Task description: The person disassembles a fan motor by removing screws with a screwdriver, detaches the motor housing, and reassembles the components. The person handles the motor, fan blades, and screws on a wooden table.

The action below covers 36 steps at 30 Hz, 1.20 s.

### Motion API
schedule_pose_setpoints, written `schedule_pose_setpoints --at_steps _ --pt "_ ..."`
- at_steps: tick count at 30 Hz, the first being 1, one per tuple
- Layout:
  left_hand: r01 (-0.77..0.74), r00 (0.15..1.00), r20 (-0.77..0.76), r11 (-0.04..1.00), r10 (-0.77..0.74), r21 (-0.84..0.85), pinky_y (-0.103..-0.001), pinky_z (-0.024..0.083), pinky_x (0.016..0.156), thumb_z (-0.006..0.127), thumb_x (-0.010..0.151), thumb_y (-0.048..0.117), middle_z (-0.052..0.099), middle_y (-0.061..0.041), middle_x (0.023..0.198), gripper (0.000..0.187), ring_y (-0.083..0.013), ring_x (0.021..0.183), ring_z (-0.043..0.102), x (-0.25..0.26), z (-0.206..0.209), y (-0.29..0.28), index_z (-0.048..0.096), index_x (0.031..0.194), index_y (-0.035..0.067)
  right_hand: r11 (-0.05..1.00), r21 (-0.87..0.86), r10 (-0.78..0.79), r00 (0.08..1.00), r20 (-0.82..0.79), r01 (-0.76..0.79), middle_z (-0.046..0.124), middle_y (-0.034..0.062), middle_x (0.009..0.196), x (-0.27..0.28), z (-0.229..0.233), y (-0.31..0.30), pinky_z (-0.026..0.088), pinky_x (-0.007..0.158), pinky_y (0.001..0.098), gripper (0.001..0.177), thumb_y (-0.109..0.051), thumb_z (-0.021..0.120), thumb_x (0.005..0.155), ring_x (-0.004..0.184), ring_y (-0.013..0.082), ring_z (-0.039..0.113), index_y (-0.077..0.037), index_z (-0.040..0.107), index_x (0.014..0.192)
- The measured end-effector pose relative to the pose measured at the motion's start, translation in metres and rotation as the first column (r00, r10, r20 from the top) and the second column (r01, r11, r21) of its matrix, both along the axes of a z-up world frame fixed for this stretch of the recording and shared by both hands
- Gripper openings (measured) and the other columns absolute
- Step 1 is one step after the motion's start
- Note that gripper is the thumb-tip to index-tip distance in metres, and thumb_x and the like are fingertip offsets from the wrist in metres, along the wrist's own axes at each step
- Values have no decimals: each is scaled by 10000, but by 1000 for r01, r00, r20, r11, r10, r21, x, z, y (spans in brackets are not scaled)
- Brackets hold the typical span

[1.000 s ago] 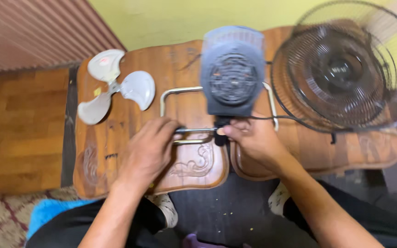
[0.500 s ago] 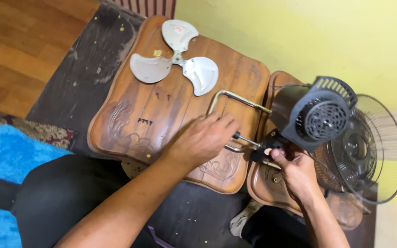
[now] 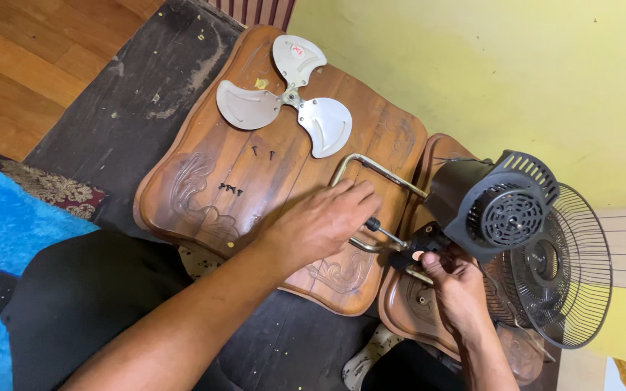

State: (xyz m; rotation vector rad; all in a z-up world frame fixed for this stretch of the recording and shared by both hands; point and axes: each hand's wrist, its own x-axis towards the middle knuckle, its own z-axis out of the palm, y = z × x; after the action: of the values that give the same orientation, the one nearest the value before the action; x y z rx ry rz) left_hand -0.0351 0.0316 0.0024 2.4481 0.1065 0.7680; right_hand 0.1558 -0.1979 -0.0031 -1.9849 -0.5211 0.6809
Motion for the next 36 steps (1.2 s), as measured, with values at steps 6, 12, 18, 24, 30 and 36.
schedule_pose_setpoints --at_steps 6,12,18,24,30,36 --pt "-66 992 -107 997 70 43 -448 523 868 661 981 216 617 -85 965 149 -274 1006 623 8 -2 -6 646 947 71 1000 12 10 1000 18 -10 739 76 990 -1 -1 0 511 826 322 191 -102 665 961 879 155 642 39 689 1087" --pt "53 998 -29 988 -58 -147 -467 489 864 739 839 300 592 -152 1030 384 -340 1006 609 1 -1 -2 598 1052 14 999 31 25 999 48 -26 739 81 983 1 -6 -1 524 820 325 198 -109 668 955 874 158 657 37 683 1088" --pt "11 999 36 1000 -11 -14 -429 511 916 636 780 39 600 -120 1118 320 -308 1073 610 -1 2 0 607 1099 46 1000 -8 27 998 61 -27 733 82 959 7 -9 -6 530 794 332 216 -141 681 957 844 164 652 36 688 1079" --pt "-56 992 -110 998 58 25 -447 523 846 672 964 264 609 -94 996 212 -283 1020 599 3 5 -3 654 937 54 1000 -20 5 998 66 -4 733 104 946 4 -7 -4 528 789 335 210 -134 684 959 836 174 651 52 689 1057" --pt "31 998 -48 989 -39 -141 -469 507 829 741 758 208 595 -143 1013 382 -314 963 591 -2 8 2 630 1052 -9 1000 0 -32 999 26 32 737 103 975 -2 -4 -1 535 819 335 197 -115 668 951 866 173 668 41 663 1070" --pt "9 981 -193 995 -29 -102 -467 514 819 693 923 188 603 -111 1026 207 -288 970 605 2 10 5 639 1038 24 999 34 -14 1000 7 13 726 105 964 -1 -4 0 538 813 350 204 -115 669 964 855 183 659 50 660 1083"
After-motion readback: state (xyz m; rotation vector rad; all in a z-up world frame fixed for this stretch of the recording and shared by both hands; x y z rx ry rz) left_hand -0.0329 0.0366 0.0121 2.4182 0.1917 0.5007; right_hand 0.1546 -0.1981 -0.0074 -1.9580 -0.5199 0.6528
